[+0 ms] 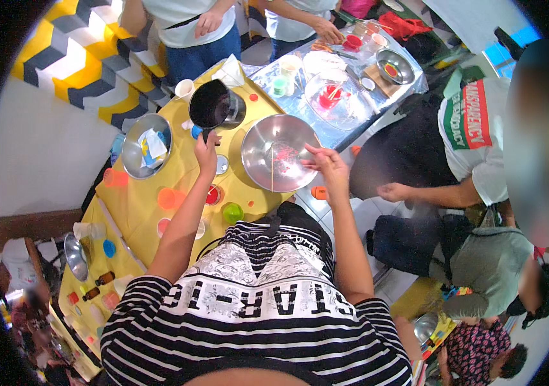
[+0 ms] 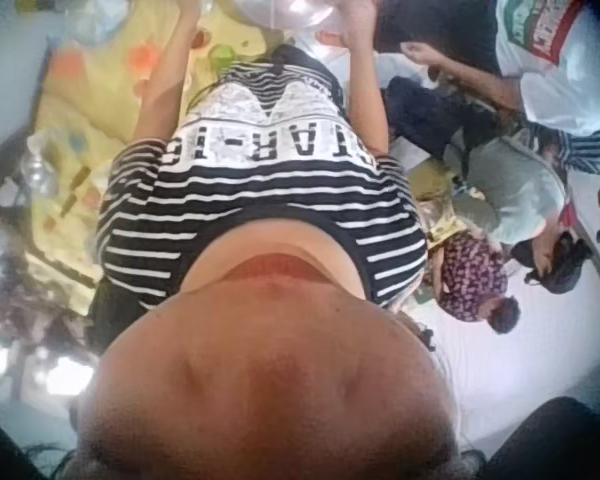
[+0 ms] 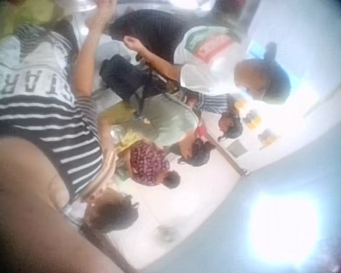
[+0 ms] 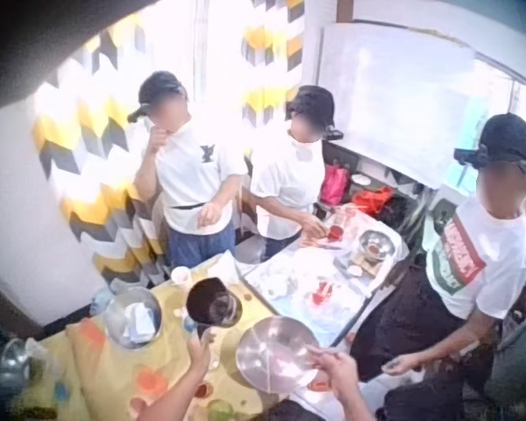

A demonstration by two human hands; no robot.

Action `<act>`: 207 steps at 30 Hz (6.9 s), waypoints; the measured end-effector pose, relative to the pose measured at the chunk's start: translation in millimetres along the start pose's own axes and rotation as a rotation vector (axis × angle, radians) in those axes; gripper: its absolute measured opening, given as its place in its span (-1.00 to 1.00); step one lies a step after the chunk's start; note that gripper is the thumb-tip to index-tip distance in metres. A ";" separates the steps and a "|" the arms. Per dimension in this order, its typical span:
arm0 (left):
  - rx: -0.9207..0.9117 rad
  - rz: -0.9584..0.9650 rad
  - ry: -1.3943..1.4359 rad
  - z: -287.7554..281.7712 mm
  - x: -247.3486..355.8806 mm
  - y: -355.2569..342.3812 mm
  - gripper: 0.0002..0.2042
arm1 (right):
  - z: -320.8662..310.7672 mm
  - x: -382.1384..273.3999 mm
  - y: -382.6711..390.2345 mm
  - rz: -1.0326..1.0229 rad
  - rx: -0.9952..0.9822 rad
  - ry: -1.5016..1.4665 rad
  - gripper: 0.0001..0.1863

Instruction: The person stirs a dark mixture in a black pot using a wooden stick. They repeatedly lift the pot to scrape the sides and pour the contents into a metal bowl, then return the pot to the table to continue stirring.

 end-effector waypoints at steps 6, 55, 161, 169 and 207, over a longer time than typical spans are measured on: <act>0.081 -0.033 0.115 -4.2 58.6 4.4 -0.72 | -10.2 -87.3 10.1 -0.264 0.068 -0.053 -0.49; -0.389 0.781 -0.236 71.0 184.1 96.0 -0.62 | 63.5 -58.2 -23.2 -0.166 -0.033 1.325 -0.76; 0.010 0.659 -0.212 -15.1 203.9 121.3 -0.42 | 132.6 -84.6 28.7 -0.300 -0.398 1.240 -0.86; -0.213 0.566 -0.204 -4.9 201.8 130.5 -0.61 | 117.0 -77.7 27.5 -0.228 -0.161 1.419 -0.74; -0.393 0.700 -0.302 6.5 202.9 176.3 -0.65 | 137.5 -53.4 47.9 -0.166 -0.404 1.334 -0.86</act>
Point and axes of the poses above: each hand's wrist, its own y-axis away from the middle knuckle, its own z-axis out of the palm, x = y × z, the point moved 9 cm from there along -y, towards the middle knuckle, and after that the axes turned 6 degrees about -y, right-handed, at the moved point
